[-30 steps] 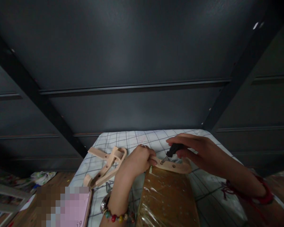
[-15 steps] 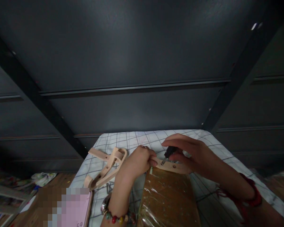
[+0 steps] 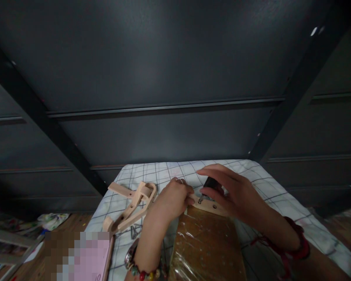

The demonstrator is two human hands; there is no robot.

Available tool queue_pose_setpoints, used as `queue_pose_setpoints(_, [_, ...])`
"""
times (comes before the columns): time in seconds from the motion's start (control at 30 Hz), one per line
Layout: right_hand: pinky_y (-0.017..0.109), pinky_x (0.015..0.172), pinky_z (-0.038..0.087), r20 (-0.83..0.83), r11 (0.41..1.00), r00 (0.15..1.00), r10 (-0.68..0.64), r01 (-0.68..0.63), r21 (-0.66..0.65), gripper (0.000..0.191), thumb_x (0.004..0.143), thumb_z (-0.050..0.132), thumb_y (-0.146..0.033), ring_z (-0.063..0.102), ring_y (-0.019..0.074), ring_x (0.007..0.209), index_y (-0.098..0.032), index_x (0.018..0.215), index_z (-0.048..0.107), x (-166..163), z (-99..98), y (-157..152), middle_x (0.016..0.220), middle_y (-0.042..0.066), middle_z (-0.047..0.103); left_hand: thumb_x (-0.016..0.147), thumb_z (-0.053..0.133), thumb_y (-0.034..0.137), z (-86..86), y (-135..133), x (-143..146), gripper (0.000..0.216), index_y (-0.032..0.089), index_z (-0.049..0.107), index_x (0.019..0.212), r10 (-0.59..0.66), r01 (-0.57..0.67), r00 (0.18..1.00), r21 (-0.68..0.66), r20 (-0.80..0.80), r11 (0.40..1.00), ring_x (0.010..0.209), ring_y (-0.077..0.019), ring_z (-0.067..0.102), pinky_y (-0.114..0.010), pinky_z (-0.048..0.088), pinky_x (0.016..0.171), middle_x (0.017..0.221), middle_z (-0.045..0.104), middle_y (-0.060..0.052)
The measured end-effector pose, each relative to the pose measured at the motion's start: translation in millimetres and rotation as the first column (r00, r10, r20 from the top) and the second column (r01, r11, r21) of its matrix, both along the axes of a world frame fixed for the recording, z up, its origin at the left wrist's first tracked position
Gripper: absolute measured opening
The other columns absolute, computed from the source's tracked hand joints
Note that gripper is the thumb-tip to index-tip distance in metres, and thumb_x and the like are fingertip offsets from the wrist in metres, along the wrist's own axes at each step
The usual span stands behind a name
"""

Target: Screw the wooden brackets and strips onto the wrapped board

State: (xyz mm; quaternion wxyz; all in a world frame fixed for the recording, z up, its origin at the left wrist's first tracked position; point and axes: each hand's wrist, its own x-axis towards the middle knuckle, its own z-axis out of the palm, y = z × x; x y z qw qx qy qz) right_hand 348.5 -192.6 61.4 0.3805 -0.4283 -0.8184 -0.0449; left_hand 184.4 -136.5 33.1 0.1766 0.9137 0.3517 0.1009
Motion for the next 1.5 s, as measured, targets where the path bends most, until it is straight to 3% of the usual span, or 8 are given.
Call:
queue_pose_setpoints(0.2, [0.026, 0.078, 0.048, 0.109, 0.962, 0.973, 0.203, -0.177, -0.209, 0.034, 0.083, 0.038, -0.009, 0.057, 0.0133, 0.096, -0.022, 0.113, 0.046, 12, 13.4, -8, 0.105, 0.005, 0.061, 0.073, 0.049, 0.012, 1.7, 0, 0, 0.016, 0.014, 0.065, 0.076, -0.027, 0.028, 1.000, -0.048, 0.011, 0.998, 0.086, -0.0201, 0.053, -0.031, 0.038, 0.079, 0.079, 0.062, -0.007])
queue_pose_setpoints(0.4, [0.021, 0.048, 0.045, 0.065, 0.998, 0.996, -0.068, 0.067, 0.015, 0.003, 0.075, 0.053, -0.019, 0.052, 0.0095, 0.048, -0.017, 0.077, 0.054, 13, 5.5, 2, 0.062, 0.000, 0.058, 0.072, 0.046, 0.010, -1.3, 3, 0, 0.019, 0.015, 0.064, 0.073, -0.057, 0.057, 0.998, -0.010, 0.011, 0.998, 0.084, -0.0199, 0.053, -0.031, 0.037, 0.080, 0.075, 0.062, -0.007])
queue_pose_setpoints(0.5, [0.021, 0.044, 0.042, 0.026, 0.984, 0.985, -0.173, 0.172, 0.048, 0.011, 0.072, 0.058, -0.023, 0.047, 0.0087, 0.043, -0.018, 0.066, 0.050, 7, 0.2, 7, 0.054, -0.002, 0.052, 0.071, 0.047, 0.011, -1.3, 3, 0, 0.017, 0.015, 0.064, 0.072, -0.056, 0.056, 0.998, -0.001, -0.001, 0.998, 0.082, -0.0198, 0.053, -0.031, 0.037, 0.078, 0.072, 0.061, -0.006])
queue_pose_setpoints(0.73, [0.028, 0.070, 0.048, 0.023, 0.981, 0.990, 0.138, -0.133, -0.138, 0.035, 0.082, 0.042, -0.013, 0.057, 0.0151, 0.089, -0.022, 0.116, 0.044, 14, 5.5, 4, 0.110, 0.008, 0.056, 0.073, 0.046, 0.012, -2.2, 3, -2, 0.020, 0.015, 0.066, 0.077, -0.043, 0.043, 0.999, -0.014, 0.006, 0.999, 0.085, -0.0199, 0.053, -0.030, 0.037, 0.078, 0.077, 0.062, -0.007])
queue_pose_setpoints(1.0, [0.019, 0.048, 0.042, 0.035, 0.999, 0.999, 0.022, -0.020, -0.035, 0.006, 0.074, 0.056, -0.020, 0.049, 0.0077, 0.050, -0.017, 0.078, 0.051, 13, 5.8, 2, 0.064, -0.002, 0.055, 0.071, 0.047, 0.011, 0.5, 0, -1, 0.019, 0.014, 0.066, 0.075, -0.024, 0.025, 0.999, -0.019, 0.022, 1.000, 0.084, -0.0205, 0.052, -0.030, 0.038, 0.076, 0.078, 0.061, -0.008])
queue_pose_setpoints(1.17, [0.021, 0.040, 0.034, -0.026, 0.984, 0.990, -0.137, 0.139, 0.112, 0.019, 0.073, 0.055, -0.027, 0.040, 0.0082, 0.042, -0.019, 0.061, 0.042, -5, -5.4, 4, 0.050, -0.004, 0.045, 0.072, 0.047, 0.011, 0.4, -1, -2, 0.019, 0.014, 0.065, 0.072, -0.012, 0.011, 1.000, 0.002, 0.027, 1.000, 0.081, -0.0200, 0.053, -0.030, 0.039, 0.074, 0.077, 0.060, -0.008])
queue_pose_setpoints(1.3, [0.020, 0.047, 0.042, -0.100, 0.994, 0.989, -0.107, 0.105, -0.022, 0.013, 0.074, 0.056, -0.020, 0.049, 0.0085, 0.050, -0.016, 0.086, 0.053, -2, -3.1, 4, 0.069, 0.001, 0.059, 0.072, 0.046, 0.010, -0.9, 2, -2, 0.019, 0.015, 0.065, 0.074, -0.045, 0.045, 0.999, -0.002, 0.006, 0.999, 0.083, -0.0197, 0.053, -0.031, 0.038, 0.078, 0.077, 0.060, -0.007])
queue_pose_setpoints(1.5, [0.020, 0.071, 0.046, 0.060, 0.955, 0.977, 0.205, -0.187, -0.229, 0.035, 0.081, 0.045, -0.011, 0.058, 0.0103, 0.086, -0.020, 0.114, 0.046, 19, 8.9, 1, 0.099, 0.003, 0.061, 0.073, 0.045, 0.011, -2.0, 2, -2, 0.022, 0.015, 0.066, 0.080, -0.040, 0.040, 0.999, -0.029, 0.022, 0.999, 0.087, -0.0211, 0.053, -0.032, 0.038, 0.079, 0.078, 0.061, -0.007])
